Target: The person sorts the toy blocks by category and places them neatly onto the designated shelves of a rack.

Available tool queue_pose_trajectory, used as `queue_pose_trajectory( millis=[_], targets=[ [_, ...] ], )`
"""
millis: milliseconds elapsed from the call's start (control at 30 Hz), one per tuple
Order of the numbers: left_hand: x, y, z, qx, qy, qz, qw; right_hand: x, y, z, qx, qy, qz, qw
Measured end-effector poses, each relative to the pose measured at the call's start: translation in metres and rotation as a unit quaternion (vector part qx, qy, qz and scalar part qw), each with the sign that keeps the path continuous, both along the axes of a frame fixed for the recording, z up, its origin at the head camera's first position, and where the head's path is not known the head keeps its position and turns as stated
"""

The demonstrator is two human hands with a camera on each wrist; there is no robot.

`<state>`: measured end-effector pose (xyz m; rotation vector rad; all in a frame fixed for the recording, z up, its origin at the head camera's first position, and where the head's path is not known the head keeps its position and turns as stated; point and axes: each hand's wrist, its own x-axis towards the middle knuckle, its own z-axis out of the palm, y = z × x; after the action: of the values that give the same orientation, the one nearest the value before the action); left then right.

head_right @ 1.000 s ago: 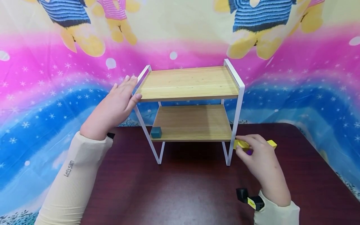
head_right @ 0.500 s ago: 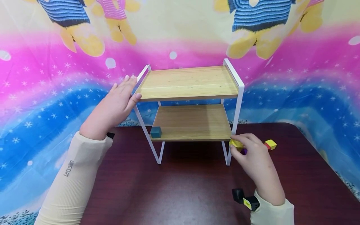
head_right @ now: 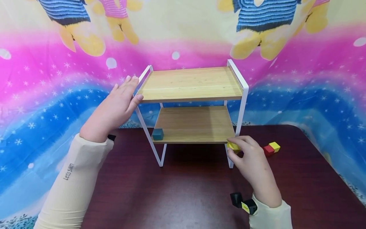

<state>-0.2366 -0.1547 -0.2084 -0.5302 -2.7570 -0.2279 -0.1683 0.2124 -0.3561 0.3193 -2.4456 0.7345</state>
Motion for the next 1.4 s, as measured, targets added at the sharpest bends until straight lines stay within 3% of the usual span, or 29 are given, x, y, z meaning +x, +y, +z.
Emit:
queue_pose_trajectory(
  millis=[300, 700, 1033, 1400],
  targets=[
    [0.000, 0.000, 0.002, -0.002, -0.002, -0.001, 1.0000, -0.004, -0.012, -0.003, -0.006, 0.004, 0.016, 0.9998],
    [-0.002, 0.002, 0.002, 0.001, 0.000, -0.003, 1.0000, -0.007, -0.023, -0.005, -0.013, 0.041, 0.020, 0.9989],
    [0.000, 0.000, 0.002, 0.004, -0.006, -0.004, 1.0000, -0.008, -0.030, -0.008, -0.025, 0.024, 0.028, 0.9990],
    [0.000, -0.001, 0.001, 0.003, -0.003, -0.006, 1.0000, -0.012, -0.039, -0.012, -0.018, 0.047, 0.043, 0.9978]
  ],
)
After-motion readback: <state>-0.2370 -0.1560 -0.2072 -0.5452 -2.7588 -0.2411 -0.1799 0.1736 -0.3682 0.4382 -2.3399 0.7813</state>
